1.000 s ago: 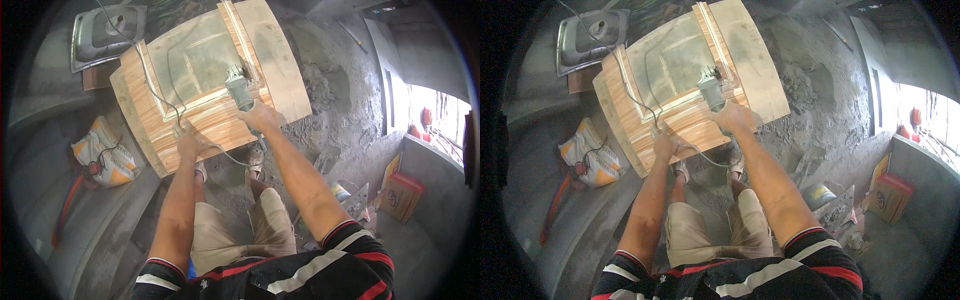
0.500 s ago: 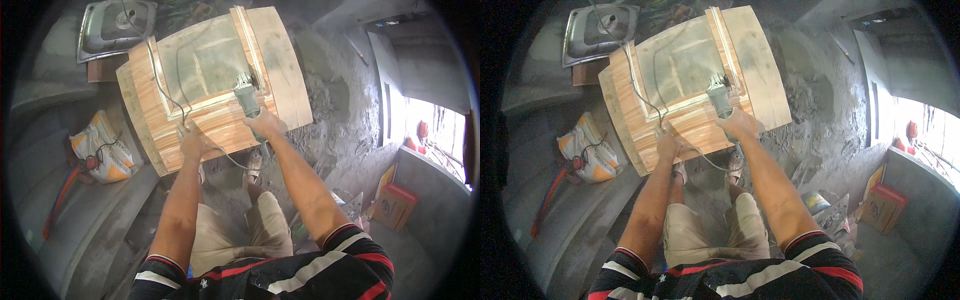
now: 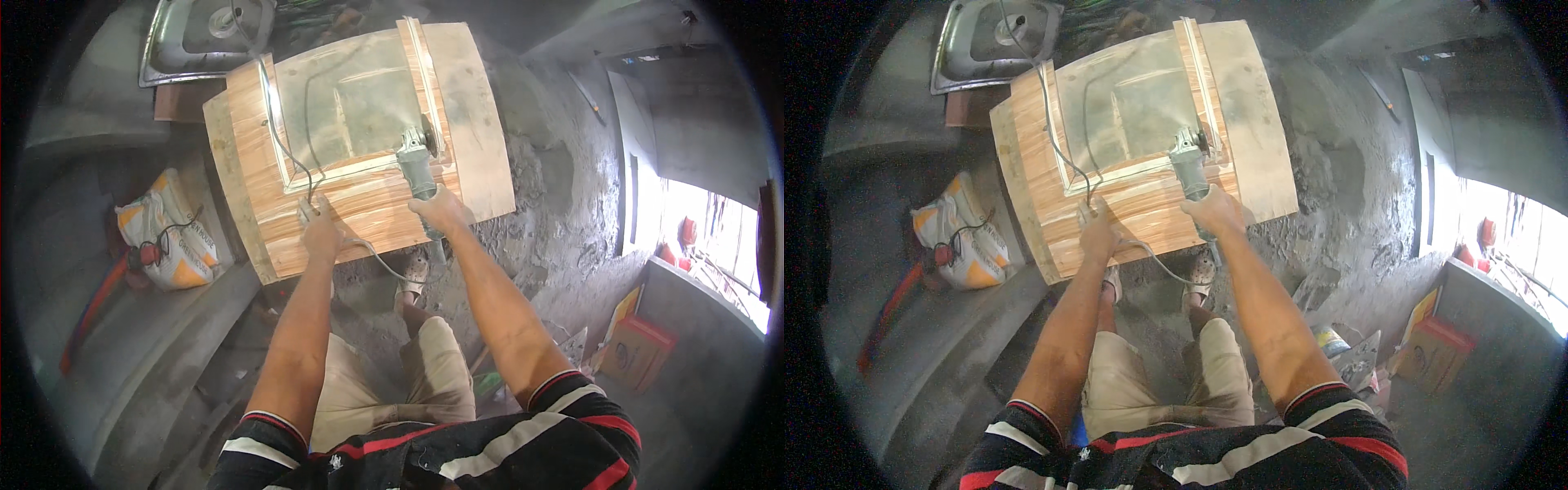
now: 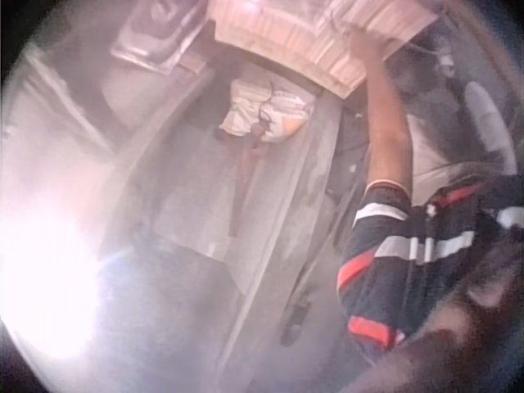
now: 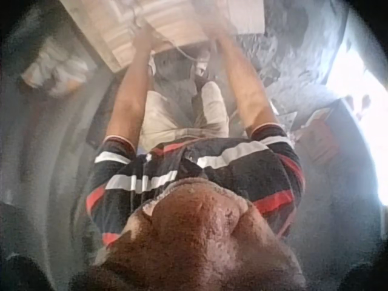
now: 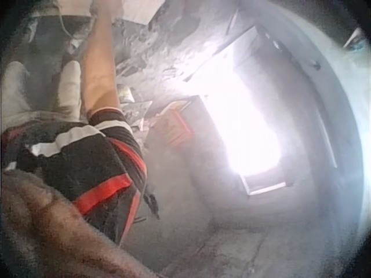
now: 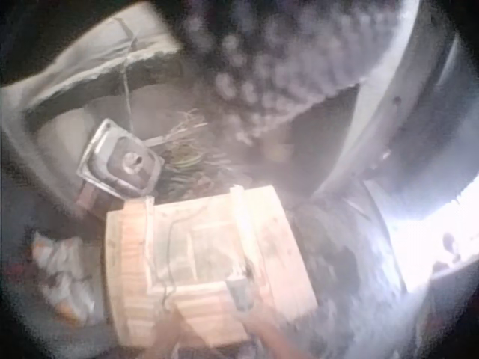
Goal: The person cuts tiles on a wooden board using an angle grinder and removes the cut tile pieces by hand.
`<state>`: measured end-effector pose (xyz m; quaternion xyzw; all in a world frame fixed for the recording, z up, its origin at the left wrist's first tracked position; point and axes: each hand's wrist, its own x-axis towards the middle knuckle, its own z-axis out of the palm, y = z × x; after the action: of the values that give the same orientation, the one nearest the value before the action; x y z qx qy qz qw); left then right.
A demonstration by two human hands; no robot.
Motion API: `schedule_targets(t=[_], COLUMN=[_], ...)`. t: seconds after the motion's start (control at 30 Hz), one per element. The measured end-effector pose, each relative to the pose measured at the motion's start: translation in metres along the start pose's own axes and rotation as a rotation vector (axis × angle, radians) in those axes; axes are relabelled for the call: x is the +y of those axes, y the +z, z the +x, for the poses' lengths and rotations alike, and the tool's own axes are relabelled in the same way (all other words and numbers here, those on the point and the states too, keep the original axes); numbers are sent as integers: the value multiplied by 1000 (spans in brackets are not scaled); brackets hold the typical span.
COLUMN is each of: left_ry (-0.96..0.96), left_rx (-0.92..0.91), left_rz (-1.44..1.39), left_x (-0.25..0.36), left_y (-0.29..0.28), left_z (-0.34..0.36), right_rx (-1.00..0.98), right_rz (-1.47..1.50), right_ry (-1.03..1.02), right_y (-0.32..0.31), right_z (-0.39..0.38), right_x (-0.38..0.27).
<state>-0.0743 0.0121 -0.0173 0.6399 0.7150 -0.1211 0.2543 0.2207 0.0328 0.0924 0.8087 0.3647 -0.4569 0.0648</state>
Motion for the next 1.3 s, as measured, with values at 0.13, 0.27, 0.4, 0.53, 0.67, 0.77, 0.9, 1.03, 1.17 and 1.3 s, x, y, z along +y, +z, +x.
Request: schedule_targets(t=[0.13,0.27,0.4,0.53,0.67,0.77,0.9,1.03,1.17,1.3], left_ry=[-22,-28,-47,-30,-38,-32,-22,-35,-26,-19], left_rx=[-34,-15,-9,-42,-46,-18,-13,-22,22,268], left_rz=[5,-23,-21,-43,-48,-48,-66,-75,-42,-42], left_x=[6,-1,-11,5,1,-4,3,-2,-8,-51], left_y=[-4,1,4,-2,-4,0,3,3,7,2], left_z=[0,1,4,1,-2,2,3,4,6,24], right_rx=[6,-3,1,29,46,32,51,68,128,133], right_rz=[-29,-12,16,14,19,38,14,19,85,231], right_ry=[12,11,-41,-40,-45,-69,-56,-62,-98,-132], right_y=[5,8,13,21,27,28,25,18,15,35], right_z=[7,4,3,19,18,21,22,6,-14,-35], right_x=[6,3,1,19,18,19,25,9,-14,-51])
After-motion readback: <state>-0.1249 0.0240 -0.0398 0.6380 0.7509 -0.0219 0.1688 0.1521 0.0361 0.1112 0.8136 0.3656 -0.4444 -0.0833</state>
